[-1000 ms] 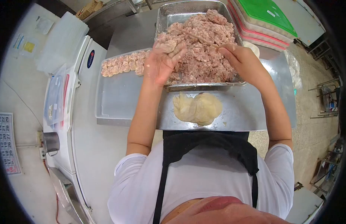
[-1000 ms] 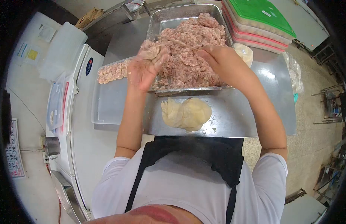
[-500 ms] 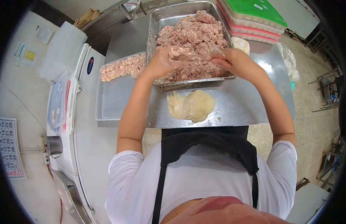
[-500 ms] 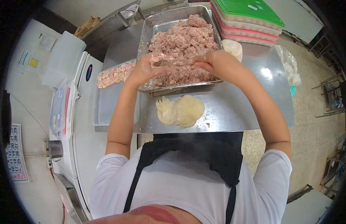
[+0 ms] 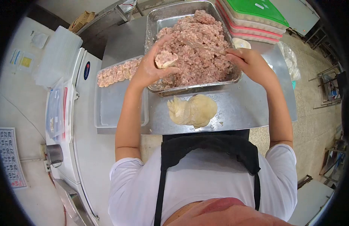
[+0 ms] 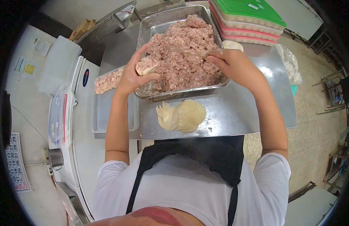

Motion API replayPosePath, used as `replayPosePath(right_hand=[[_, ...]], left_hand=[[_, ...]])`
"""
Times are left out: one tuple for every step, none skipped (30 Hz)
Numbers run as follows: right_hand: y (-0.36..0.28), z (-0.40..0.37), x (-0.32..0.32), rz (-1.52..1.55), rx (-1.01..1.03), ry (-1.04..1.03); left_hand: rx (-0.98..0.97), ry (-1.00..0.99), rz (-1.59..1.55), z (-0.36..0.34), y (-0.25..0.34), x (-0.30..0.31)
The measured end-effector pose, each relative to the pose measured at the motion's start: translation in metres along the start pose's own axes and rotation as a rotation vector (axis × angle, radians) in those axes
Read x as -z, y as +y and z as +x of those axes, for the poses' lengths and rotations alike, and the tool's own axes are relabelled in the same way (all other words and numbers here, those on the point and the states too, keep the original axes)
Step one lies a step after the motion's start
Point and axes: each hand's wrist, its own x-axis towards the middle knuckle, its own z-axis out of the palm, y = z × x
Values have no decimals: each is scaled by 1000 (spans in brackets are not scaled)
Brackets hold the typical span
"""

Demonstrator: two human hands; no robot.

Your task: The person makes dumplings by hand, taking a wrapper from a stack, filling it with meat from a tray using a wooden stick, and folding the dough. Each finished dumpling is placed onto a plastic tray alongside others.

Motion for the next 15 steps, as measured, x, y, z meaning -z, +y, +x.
replayPosePath(right_hand=[[-7, -2, -4, 0, 2, -6], [-17, -1, -11, 67, 6, -74], [-23, 1, -17, 133, 9, -142], [-22, 3, -28, 135, 6, -147], [-15, 4, -46, 146, 105, -137], [-7, 6, -62, 156, 204, -127], [4, 15, -63, 194, 241, -115], [14, 18, -60, 193, 243, -121], [13, 23, -51, -35, 233, -76], [5, 29, -43, -262, 228, -29], [-10, 23, -44, -401, 184, 46], [-17, 22, -49, -398, 197, 41], [-20, 20, -57, -344, 212, 36], [-19, 18, -67, -290, 221, 30], [14, 25, -86, -247, 271, 43]], left_hand=[[-230, 22, 158, 2, -1, 2], [-226, 25, 158, 4, 0, 2], [-105, -96, 47, 7, 5, 0], [17, -216, -65, 8, 7, -1], [24, -217, -71, 8, 1, -1], [-84, -265, 23, 11, -9, -1], [-194, -308, 119, 13, -20, -1], [-191, -303, 117, 11, -34, -3], [-30, -225, 108, 6, -53, -6], [130, -141, 102, 4, -62, -7], [133, -127, 107, 3, -72, -5], [164, -79, 135, 3, -73, -5], [195, -34, 164, 1, -74, -4], [201, -30, 167, -1, -75, -2], [221, -105, 181, -1, -65, 1]])
